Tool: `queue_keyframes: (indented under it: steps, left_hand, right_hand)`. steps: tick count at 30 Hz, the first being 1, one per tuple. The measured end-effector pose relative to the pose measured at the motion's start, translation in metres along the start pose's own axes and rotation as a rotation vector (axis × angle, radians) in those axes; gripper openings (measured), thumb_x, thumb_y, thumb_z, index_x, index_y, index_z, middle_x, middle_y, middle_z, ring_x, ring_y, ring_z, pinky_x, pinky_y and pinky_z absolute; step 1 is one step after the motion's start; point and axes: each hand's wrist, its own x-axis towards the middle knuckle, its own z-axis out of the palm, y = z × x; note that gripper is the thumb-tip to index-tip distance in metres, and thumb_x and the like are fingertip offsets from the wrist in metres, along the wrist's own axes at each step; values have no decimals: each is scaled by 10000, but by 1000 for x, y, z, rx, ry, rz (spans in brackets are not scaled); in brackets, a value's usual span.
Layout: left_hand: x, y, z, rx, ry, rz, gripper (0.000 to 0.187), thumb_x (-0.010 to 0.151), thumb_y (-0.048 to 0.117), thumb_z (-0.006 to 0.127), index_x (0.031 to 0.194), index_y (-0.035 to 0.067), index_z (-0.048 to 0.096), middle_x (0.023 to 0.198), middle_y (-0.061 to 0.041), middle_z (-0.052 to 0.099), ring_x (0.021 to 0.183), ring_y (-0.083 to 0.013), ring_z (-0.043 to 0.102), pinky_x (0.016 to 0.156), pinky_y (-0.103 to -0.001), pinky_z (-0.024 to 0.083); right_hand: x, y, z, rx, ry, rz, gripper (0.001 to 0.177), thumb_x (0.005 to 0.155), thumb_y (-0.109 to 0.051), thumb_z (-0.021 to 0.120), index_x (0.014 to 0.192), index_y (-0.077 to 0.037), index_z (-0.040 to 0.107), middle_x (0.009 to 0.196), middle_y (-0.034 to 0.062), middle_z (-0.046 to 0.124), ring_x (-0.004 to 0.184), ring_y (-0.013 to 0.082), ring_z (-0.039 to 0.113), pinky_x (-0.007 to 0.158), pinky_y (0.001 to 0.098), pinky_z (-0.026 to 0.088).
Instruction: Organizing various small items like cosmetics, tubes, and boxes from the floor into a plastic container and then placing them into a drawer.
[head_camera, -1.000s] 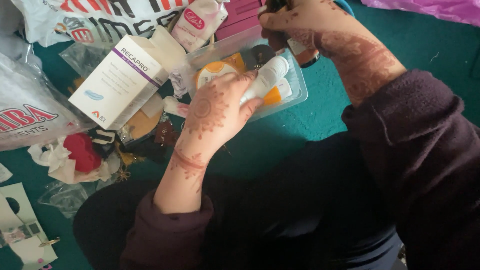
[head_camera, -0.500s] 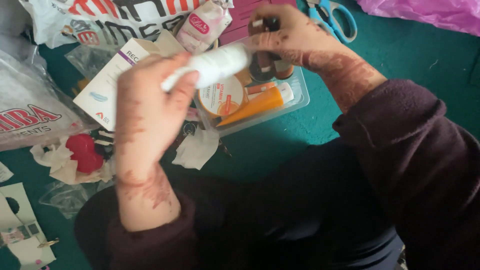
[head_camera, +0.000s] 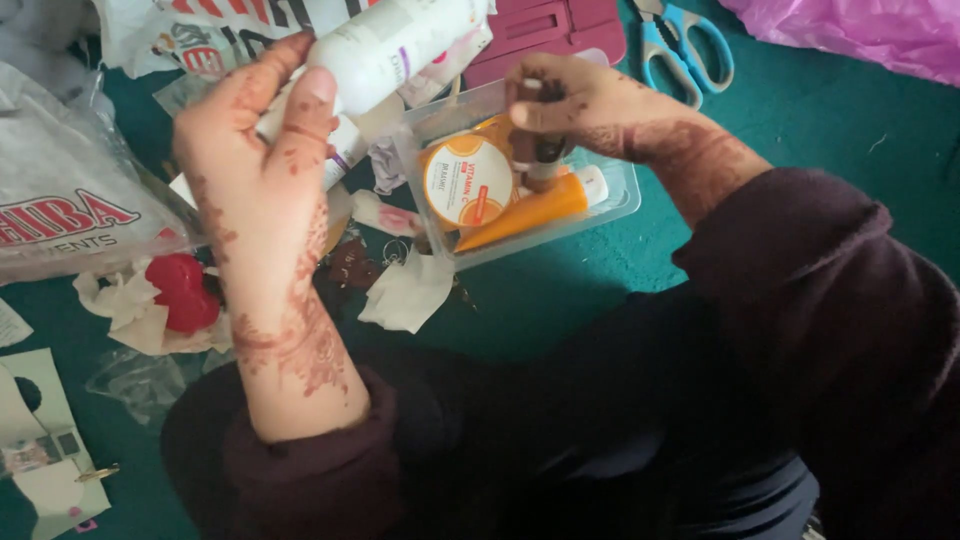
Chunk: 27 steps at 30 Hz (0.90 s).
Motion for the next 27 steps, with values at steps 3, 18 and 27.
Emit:
queue_keyframes:
  steps: [3, 18, 27]
  left_hand:
    - [1, -1, 14, -92, -39, 8, 311, 1080, 81, 636, 1328, -101, 589, 1250, -278, 696, 1077, -340, 734, 793, -357, 679]
    - [3, -3, 36, -246, -118, -70, 313, 1067, 185, 612, 1312, -8, 640, 1214, -142, 732, 987, -173, 701, 794, -287, 637]
    - [1, -3, 37, -262, -136, -74, 324, 1062, 202, 619, 1311, -5, 631, 1261, -159, 707, 1147, -236, 697, 893, -331, 666]
  right_hand:
    - [-12, -28, 1, -253, -48, 210, 84, 993, -132, 663, 1037, -74, 620, 1050, 106, 793, 952, 215, 801, 751, 335, 621]
    - [-11, -32, 16, -671, 25, 232, 457, 1031, -496, 559, 1087, -90, 760, 1125, 121, 734, 951, 281, 675, 813, 437, 508]
    - [-8, -22, 23, -770, 6, 304, 398, 852, -236, 721, 1222, -92, 694, 1090, 104, 753, 987, 303, 691, 824, 426, 529]
